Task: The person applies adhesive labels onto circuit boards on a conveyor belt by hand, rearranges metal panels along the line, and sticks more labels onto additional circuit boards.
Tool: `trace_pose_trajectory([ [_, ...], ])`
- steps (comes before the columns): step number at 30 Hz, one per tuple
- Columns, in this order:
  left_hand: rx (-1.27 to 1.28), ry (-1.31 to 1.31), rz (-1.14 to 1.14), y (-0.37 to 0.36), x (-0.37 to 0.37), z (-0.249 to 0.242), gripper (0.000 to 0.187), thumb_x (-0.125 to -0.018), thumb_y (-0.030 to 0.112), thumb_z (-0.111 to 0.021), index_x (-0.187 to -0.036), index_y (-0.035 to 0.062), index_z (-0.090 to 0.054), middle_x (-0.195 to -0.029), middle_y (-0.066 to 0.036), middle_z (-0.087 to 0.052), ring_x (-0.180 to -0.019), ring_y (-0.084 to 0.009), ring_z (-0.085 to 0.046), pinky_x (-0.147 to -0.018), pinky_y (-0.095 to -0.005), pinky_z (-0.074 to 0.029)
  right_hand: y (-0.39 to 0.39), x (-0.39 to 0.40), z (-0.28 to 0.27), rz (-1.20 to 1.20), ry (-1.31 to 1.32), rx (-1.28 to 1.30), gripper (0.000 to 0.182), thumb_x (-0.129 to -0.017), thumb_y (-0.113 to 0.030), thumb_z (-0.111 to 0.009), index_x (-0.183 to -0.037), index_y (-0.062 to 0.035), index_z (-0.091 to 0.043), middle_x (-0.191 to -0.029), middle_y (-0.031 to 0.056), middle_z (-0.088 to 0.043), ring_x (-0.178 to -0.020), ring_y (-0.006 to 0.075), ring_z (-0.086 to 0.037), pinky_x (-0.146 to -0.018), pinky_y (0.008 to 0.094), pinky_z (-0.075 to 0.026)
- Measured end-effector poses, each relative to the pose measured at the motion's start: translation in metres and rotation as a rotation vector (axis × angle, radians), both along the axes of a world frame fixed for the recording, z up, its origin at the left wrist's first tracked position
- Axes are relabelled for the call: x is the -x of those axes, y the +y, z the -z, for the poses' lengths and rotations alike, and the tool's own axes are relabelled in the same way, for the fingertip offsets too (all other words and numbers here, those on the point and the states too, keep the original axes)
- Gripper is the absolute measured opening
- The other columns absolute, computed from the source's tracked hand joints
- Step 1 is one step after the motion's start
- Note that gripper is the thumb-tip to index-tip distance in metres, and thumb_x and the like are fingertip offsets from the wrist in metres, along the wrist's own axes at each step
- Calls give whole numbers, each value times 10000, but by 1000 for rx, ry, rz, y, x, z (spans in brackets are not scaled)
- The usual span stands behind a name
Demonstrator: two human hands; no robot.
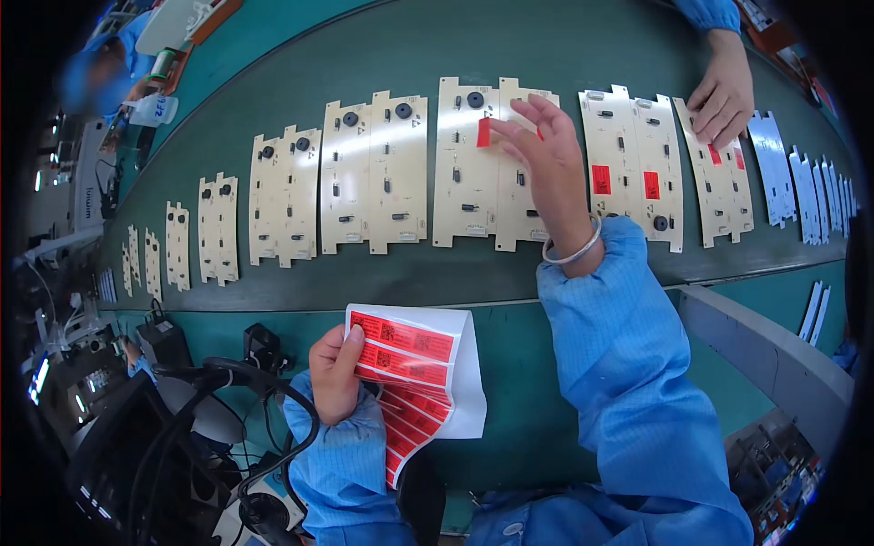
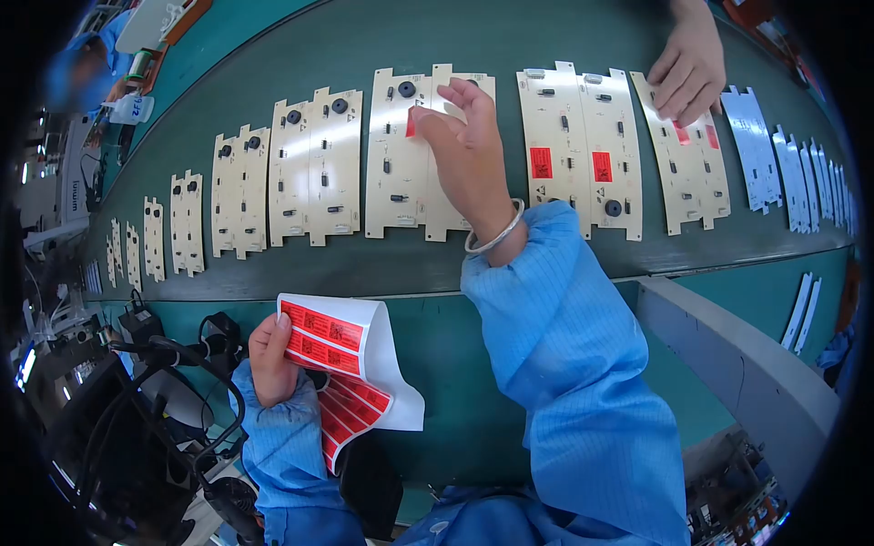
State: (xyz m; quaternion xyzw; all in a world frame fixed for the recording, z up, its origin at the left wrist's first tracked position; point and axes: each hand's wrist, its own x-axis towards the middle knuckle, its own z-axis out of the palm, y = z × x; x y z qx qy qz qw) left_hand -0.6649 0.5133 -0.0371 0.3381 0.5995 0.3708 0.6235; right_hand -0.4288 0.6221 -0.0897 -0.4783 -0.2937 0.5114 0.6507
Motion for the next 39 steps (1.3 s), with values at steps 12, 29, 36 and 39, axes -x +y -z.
trace_pose_trajectory([
  [12, -8, -24, 3, -1, 9, 3, 209, -825, 136, -418, -809, -37, -533, -716, -69, -577, -602, -69, -521, -586, -185, -404, -5, 9, 7, -47, -163, -30, 585, -724, -165, -541, -1147, 57, -204, -1158, 244, -302, -1070, 253, -374, -834, 296, -356],
  [29, -59, -132, 63, -1, 16, 2, 177, -797, 73, -423, -906, -52, -486, -813, -103, -566, -711, -111, -540, -669, -218, -418, -33, -12, 15, -149, -1576, 73, 792, -694, -521, -475, -1170, 74, -261, -1236, 209, -263, -1166, 287, -244, -914, 416, -227],
  [36, -79, -115, 71, 1, 20, 1, 185, -798, 63, -425, -934, -51, -478, -855, -99, -560, -757, -110, -529, -711, -221, -403, -23, 13, 7, -196, -1586, -40, 790, -709, -562, -409, -1156, 78, -285, -1206, 211, -306, -1156, 276, -264, -929, 419, -199],
  [39, -59, -138, 62, 2, 18, 1, 176, -801, 61, -423, -927, -48, -481, -855, -95, -560, -747, -101, -525, -707, -216, -399, -16, 28, 7, -266, -1589, -65, 787, -713, -573, -386, -1140, 83, -307, -1170, 215, -354, -1136, 285, -293, -931, 413, -200],
])
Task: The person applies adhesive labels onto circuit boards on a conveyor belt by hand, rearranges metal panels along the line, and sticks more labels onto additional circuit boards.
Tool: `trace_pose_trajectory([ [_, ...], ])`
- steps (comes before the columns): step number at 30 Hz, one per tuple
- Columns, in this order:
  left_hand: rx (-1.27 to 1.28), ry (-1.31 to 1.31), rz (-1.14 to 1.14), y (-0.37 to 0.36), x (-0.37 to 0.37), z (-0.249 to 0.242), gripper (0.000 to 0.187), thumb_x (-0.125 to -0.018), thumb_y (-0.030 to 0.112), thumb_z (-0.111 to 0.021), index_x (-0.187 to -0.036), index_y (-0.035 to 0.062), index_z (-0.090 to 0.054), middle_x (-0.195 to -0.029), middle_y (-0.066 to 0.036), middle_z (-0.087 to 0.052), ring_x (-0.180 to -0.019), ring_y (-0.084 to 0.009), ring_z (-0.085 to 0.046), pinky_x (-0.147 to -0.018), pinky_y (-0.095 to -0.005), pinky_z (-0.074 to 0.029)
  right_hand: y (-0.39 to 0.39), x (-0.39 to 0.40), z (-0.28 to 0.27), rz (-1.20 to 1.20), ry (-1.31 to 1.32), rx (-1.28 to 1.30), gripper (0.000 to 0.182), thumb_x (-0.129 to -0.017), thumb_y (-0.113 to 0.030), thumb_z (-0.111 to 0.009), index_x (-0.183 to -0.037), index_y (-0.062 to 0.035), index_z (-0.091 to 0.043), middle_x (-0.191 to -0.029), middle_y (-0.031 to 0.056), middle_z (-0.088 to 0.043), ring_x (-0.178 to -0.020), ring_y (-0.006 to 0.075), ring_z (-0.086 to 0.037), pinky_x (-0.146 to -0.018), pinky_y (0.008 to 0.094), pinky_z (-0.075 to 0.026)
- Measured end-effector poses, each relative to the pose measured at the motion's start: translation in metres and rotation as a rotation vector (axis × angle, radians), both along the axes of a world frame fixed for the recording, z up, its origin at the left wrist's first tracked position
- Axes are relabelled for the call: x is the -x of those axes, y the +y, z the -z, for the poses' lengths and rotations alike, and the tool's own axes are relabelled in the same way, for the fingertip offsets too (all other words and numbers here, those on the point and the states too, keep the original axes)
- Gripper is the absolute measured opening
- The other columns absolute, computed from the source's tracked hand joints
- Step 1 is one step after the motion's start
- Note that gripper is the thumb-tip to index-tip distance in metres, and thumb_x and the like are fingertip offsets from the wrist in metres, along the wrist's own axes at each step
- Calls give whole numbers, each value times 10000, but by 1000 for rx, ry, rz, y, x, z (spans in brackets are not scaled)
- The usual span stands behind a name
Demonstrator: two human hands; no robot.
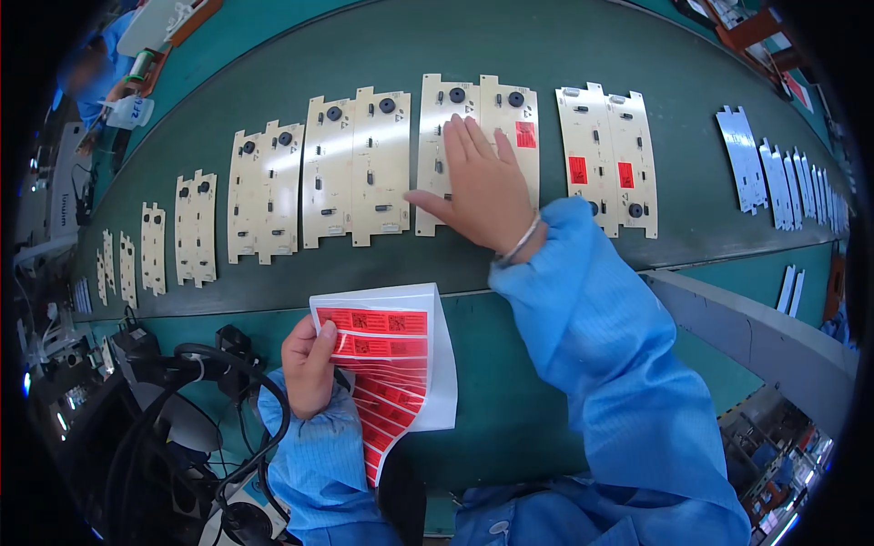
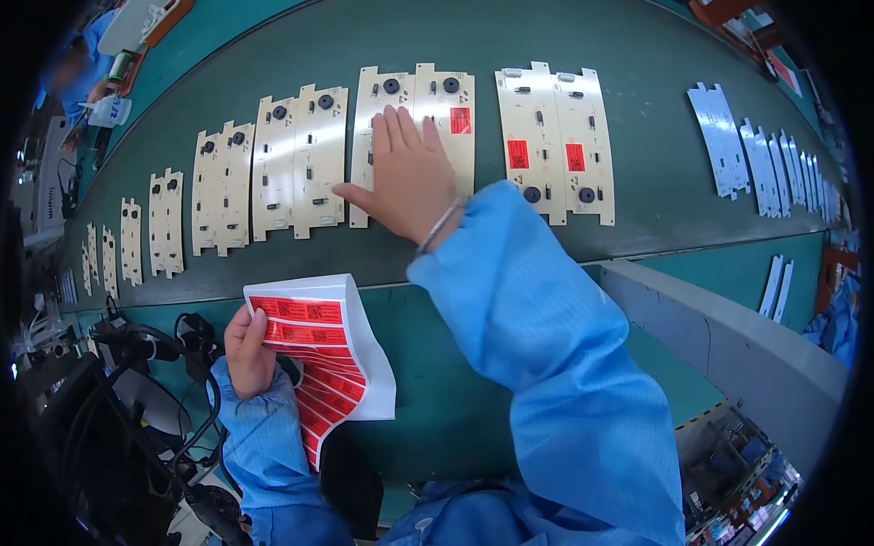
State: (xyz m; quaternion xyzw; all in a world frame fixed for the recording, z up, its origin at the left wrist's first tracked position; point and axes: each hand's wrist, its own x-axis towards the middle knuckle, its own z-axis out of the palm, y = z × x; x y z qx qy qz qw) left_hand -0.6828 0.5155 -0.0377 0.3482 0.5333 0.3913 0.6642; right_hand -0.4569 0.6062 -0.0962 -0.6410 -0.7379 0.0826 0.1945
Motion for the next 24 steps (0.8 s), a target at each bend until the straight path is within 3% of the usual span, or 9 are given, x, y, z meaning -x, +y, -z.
trace_pose_trajectory([
  [5, -64, -53, 57, -2, 4, 2, 159, -784, 26, -432, -917, -44, -483, -847, -102, -561, -754, -108, -529, -702, -217, -402, 3, 9, 3, 107, 74, -138, 686, -715, -500, -464, -1079, 76, -387, -1094, 216, -426, -1077, 304, -363, -907, 396, -250],
  [8, -77, -10, 50, -3, 4, 7, 101, -764, 3, -467, -854, -29, -500, -793, -89, -572, -703, -104, -539, -653, -205, -414, -16, 11, -10, 31, 585, -178, 561, -685, -349, -598, -1070, 19, -420, -1050, 188, -462, -1005, 298, -426, -837, 375, -328],
  [9, -90, 21, 53, -3, 3, 6, 73, -762, 6, -477, -824, -22, -504, -769, -75, -572, -680, -92, -531, -628, -195, -408, -28, 14, -25, 18, 847, -20, 484, -669, -260, -633, -1043, -10, -455, -1001, 156, -497, -974, 253, -456, -821, 333, -345],
  [12, -149, 177, 56, -5, 3, 6, 35, -754, 17, -507, -726, -2, -516, -675, -25, -552, -601, -50, -484, -542, -173, -375, -61, 16, -60, -273, 992, 451, 469, -661, -209, -639, -1040, -7, -451, -962, 127, -515, -926, 205, -489, -788, 303, -379],
  [15, -114, 231, 41, -8, -1, 2, 58, -750, 42, -536, -707, 2, -534, -643, -8, -536, -578, -37, -461, -507, -171, -368, -72, 25, -57, -390, 938, 620, 457, -641, -142, -647, -1032, -4, -455, -929, 105, -526, -882, 171, -511, -750, 281, -410],
  [18, -121, 106, 141, -2, -6, -8, 138, -742, 22, -538, -871, -20, -511, -829, -88, -570, -778, -108, -536, -680, -216, -428, -70, 29, -51, -340, 992, 635, 396, -598, -117, -640, -945, 6, -494, -873, 143, -544, -778, 235, -556, -687, 291, -439],
  [21, -34, 88, 56, 2, -12, -13, 100, -714, -34, -530, -814, -31, -524, -764, -87, -580, -685, -101, -549, -617, -209, -439, -64, 28, -56, -350, 956, 844, 353, -602, -113, -634, -914, 3, -515, -840, 134, -549, -738, 243, -561, -662, 288, -442],
  [24, -35, 129, 134, 1, -1, -3, 98, -733, 5, -533, -825, -27, -521, -765, -91, -582, -681, -97, -550, -615, -208, -441, -67, 35, -53, -376, 812, 474, 301, -611, -110, -627, -873, -2, -528, -800, 128, -534, -698, 250, -546, -619, 288, -440],
])
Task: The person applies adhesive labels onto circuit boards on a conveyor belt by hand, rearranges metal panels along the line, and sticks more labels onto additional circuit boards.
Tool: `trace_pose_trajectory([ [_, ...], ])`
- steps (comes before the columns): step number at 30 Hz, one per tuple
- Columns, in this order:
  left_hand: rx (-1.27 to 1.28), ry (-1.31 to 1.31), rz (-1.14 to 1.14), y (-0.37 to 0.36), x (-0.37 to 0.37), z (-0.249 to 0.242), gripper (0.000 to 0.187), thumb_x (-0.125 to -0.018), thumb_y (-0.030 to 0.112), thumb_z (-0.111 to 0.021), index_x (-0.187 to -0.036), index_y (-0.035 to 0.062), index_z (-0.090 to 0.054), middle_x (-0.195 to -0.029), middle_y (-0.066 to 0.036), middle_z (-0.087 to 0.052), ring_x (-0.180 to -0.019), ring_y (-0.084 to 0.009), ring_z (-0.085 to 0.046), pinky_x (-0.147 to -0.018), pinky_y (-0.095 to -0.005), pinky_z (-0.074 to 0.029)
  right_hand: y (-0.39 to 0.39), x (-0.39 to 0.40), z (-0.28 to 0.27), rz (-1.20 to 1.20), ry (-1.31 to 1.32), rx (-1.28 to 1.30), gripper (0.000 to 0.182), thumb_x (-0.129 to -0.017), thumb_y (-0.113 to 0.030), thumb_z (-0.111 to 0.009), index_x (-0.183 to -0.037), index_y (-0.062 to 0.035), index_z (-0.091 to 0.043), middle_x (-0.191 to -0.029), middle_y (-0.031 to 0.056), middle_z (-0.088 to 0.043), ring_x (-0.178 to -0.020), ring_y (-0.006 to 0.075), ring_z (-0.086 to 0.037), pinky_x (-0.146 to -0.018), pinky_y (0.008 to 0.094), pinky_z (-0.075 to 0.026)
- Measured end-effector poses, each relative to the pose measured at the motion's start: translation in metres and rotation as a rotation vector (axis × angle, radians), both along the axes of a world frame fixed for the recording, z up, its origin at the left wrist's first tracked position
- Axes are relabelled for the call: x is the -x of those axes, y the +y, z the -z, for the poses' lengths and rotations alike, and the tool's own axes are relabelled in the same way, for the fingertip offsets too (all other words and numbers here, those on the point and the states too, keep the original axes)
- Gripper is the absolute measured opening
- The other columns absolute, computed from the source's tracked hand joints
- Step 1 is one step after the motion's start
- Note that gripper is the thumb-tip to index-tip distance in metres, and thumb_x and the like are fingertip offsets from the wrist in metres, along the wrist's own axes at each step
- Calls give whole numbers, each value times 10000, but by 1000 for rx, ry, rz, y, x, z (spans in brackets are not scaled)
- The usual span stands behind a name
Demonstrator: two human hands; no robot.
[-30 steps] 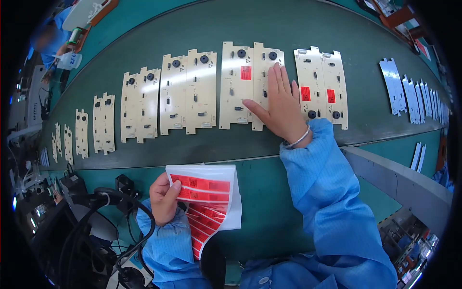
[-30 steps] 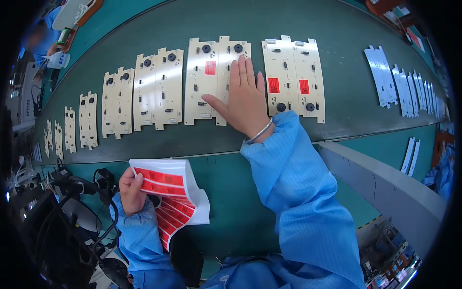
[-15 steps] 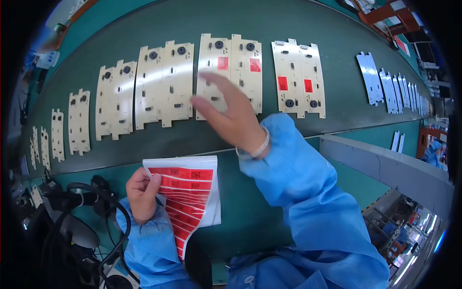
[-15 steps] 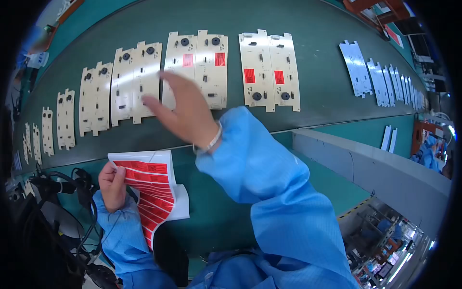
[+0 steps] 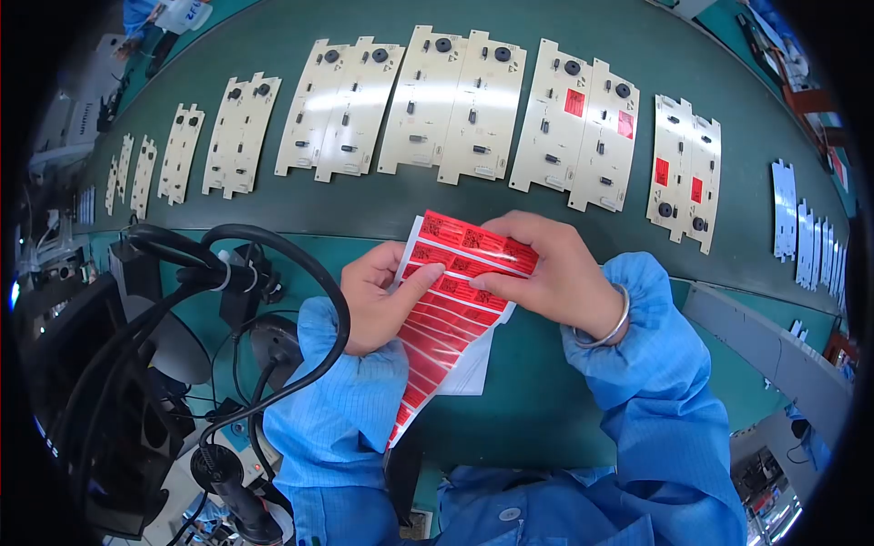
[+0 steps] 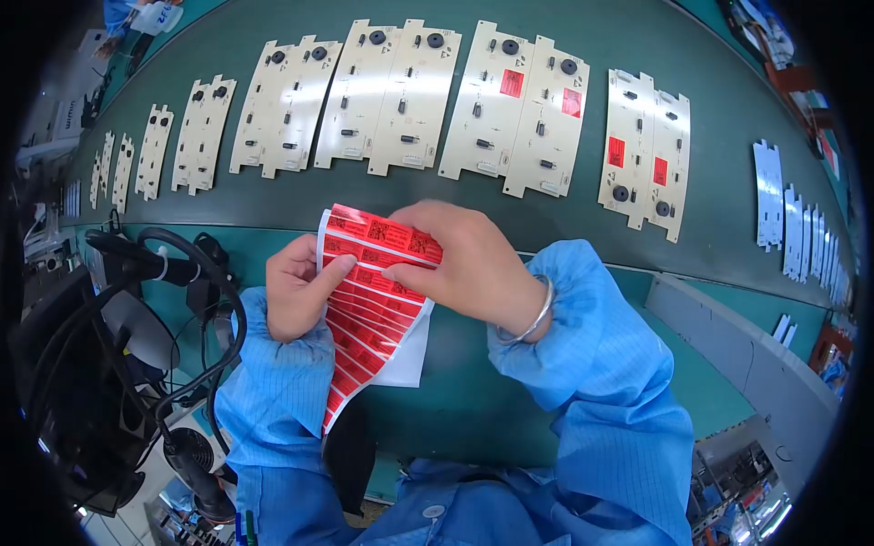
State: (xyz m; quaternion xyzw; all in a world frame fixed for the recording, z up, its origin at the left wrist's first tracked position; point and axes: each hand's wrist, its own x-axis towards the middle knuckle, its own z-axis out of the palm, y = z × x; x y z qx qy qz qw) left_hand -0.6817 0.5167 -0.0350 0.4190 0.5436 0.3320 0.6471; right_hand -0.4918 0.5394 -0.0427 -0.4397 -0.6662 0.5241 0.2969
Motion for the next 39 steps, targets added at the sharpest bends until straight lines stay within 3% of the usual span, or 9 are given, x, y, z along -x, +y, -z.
trace_pose_trajectory([
  [3, -19, 42, 54, 1, 5, 4, 130, -757, 64, -538, -853, -21, -515, -790, -96, -582, -712, -101, -554, -637, -216, -444, 1, 5, -7, 78, 44, -74, 253, -617, -91, -614, -840, -7, -529, -759, 113, -512, -658, 259, -519, -581, 299, -433],
  [9, 38, 86, -39, 1, 4, 5, 121, -767, 87, -531, -820, -21, -519, -743, -89, -586, -647, -86, -553, -585, -204, -445, -9, 11, -7, 177, -133, -511, 210, -596, -32, -608, -795, -34, -543, -733, 90, -506, -631, 232, -509, -554, 289, -427],
  [12, 17, 119, -110, 2, 6, 8, 124, -771, 92, -526, -816, -23, -521, -729, -86, -586, -631, -83, -552, -575, -198, -443, -10, 8, -12, 37, -40, -561, 215, -589, -26, -617, -792, -40, -551, -721, 96, -511, -617, 227, -511, -552, 277, -426],
  [13, 15, 120, -135, 3, 7, 8, 124, -772, 93, -525, -816, -24, -521, -729, -85, -586, -631, -82, -551, -574, -197, -442, -8, 8, -13, 86, 68, -436, 224, -633, -20, -594, -853, -39, -557, -723, 71, -538, -606, 192, -525, -560, 262, -432],
  [16, 27, 122, -151, 4, 8, 4, 123, -777, 90, -516, -824, -24, -522, -742, -81, -585, -648, -80, -549, -591, -194, -437, 22, 7, -6, 437, 427, 273, 277, -704, -68, -555, -972, -22, -502, -921, 117, -535, -752, 194, -540, -646, 262, -430],
  [19, 28, 110, -128, 4, 9, 3, 117, -779, 83, -511, -828, -24, -519, -759, -83, -584, -673, -80, -547, -610, -199, -434, 62, 1, 17, 566, 823, 525, 369, -765, -174, -495, -1073, 1, -393, -1063, 160, -458, -857, 191, -500, -739, 277, -408],
  [22, 48, 118, -119, 4, 10, 1, 116, -780, 79, -509, -833, -24, -516, -758, -84, -584, -677, -81, -548, -611, -200, -434, 84, -5, 35, 524, 989, 608, 439, -778, -156, -468, -1123, 60, -301, -1002, 132, -468, -875, 167, -490, -719, 269, -421],
  [26, 7, 103, -152, 5, 8, 1, 120, -771, 64, -513, -827, -41, -525, -740, -89, -582, -628, -76, -537, -571, -191, -429, 86, -8, 36, 536, 1007, 621, 334, -762, -177, -489, -1014, 18, -389, -978, 147, -467, -864, 189, -488, -702, 288, -424],
  [39, -2, 83, -86, 5, 16, 4, 131, -778, 67, -509, -865, -30, -517, -776, -81, -580, -690, -81, -543, -618, -202, -432, 93, -21, 35, 560, 1061, 718, 405, -735, -207, -529, -1040, 5, -368, -1015, 209, -414, -891, 237, -458, -724, 302, -405],
])
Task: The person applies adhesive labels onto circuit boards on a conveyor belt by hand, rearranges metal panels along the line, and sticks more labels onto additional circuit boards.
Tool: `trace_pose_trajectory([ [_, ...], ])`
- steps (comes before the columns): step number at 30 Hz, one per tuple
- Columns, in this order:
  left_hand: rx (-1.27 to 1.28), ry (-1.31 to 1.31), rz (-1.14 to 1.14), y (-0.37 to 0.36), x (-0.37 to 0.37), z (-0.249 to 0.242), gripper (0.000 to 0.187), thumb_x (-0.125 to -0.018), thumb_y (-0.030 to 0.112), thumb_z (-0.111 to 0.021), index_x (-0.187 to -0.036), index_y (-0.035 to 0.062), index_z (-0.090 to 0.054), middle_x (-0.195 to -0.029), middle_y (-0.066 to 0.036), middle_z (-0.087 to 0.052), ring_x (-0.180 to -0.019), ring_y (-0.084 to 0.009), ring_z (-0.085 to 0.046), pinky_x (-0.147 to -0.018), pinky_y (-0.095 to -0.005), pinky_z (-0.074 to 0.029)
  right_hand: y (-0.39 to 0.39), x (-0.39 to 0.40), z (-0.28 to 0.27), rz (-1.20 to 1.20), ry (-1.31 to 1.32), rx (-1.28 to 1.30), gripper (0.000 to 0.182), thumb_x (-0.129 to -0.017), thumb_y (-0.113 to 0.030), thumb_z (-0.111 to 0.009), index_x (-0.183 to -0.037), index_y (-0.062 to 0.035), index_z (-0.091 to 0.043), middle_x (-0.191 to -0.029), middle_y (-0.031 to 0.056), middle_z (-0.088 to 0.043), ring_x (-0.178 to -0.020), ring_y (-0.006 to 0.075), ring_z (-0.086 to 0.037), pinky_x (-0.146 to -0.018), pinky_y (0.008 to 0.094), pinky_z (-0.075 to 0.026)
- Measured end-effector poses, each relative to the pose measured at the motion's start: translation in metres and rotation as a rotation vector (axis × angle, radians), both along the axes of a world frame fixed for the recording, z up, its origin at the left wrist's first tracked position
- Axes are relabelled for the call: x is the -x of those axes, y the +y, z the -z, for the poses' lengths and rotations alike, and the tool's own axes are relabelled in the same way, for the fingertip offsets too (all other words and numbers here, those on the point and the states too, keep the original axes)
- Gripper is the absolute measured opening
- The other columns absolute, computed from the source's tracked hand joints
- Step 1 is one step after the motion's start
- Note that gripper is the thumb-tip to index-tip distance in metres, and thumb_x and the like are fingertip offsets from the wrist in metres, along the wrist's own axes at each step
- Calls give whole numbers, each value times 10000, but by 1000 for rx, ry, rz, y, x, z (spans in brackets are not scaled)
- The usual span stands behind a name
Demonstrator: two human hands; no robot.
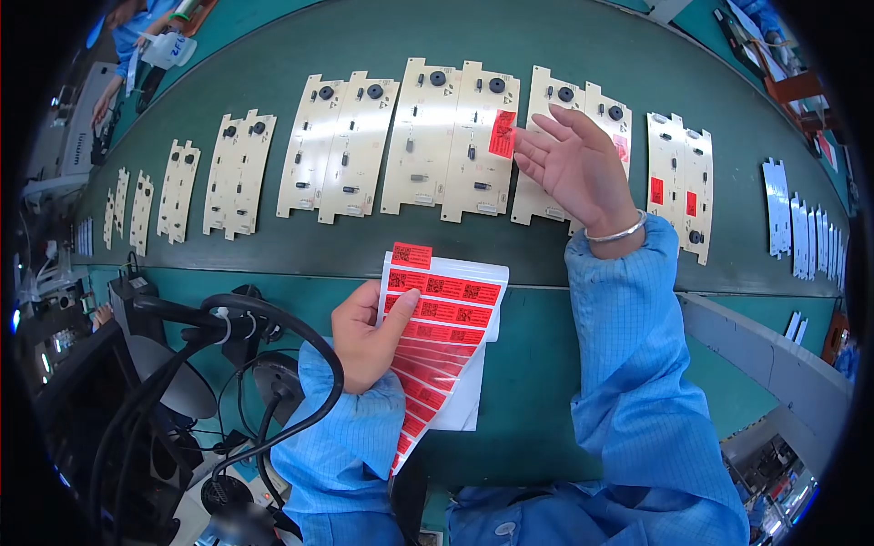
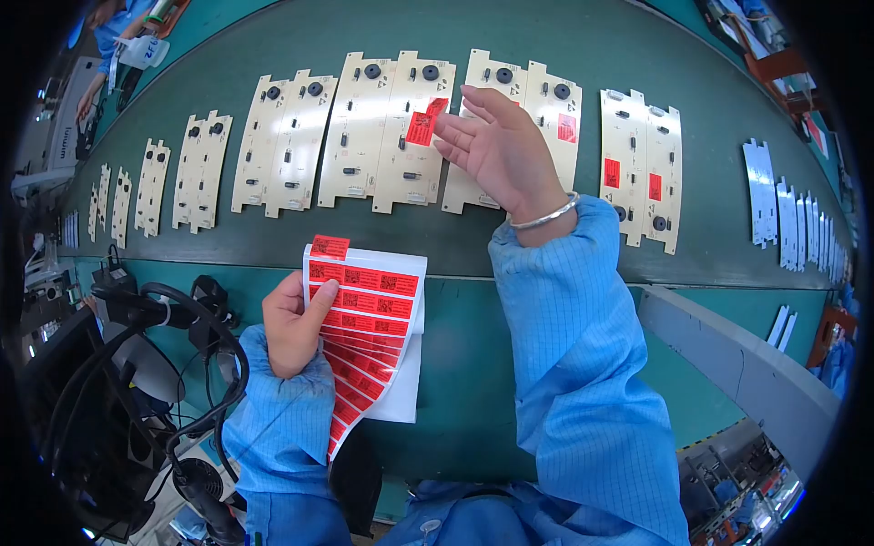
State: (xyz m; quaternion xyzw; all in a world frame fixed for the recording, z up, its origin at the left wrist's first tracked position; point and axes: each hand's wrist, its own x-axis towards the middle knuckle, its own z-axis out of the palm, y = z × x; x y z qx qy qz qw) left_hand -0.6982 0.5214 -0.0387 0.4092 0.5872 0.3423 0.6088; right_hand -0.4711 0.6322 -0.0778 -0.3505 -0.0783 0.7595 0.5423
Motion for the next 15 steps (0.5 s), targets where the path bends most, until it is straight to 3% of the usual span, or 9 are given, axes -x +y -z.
trace_pose_trajectory([
  [5, 27, -7, 0, 0, 3, -1, 136, -775, 65, -511, -873, -30, -517, -788, -84, -582, -702, -87, -546, -629, -202, -431, -8, -2, -4, -9, -16, -94, 398, -759, -220, -496, -1053, 9, -359, -1056, 237, -396, -923, 252, -451, -740, 307, -397],
  [15, -28, 0, -11, 0, 4, 0, 139, -770, 47, -502, -869, -49, -519, -760, -101, -582, -652, -96, -551, -592, -202, -441, -14, 5, 0, -44, -61, -135, 419, -764, -229, -486, -1071, 20, -347, -1064, 216, -403, -869, 195, -461, -721, 289, -401],
])
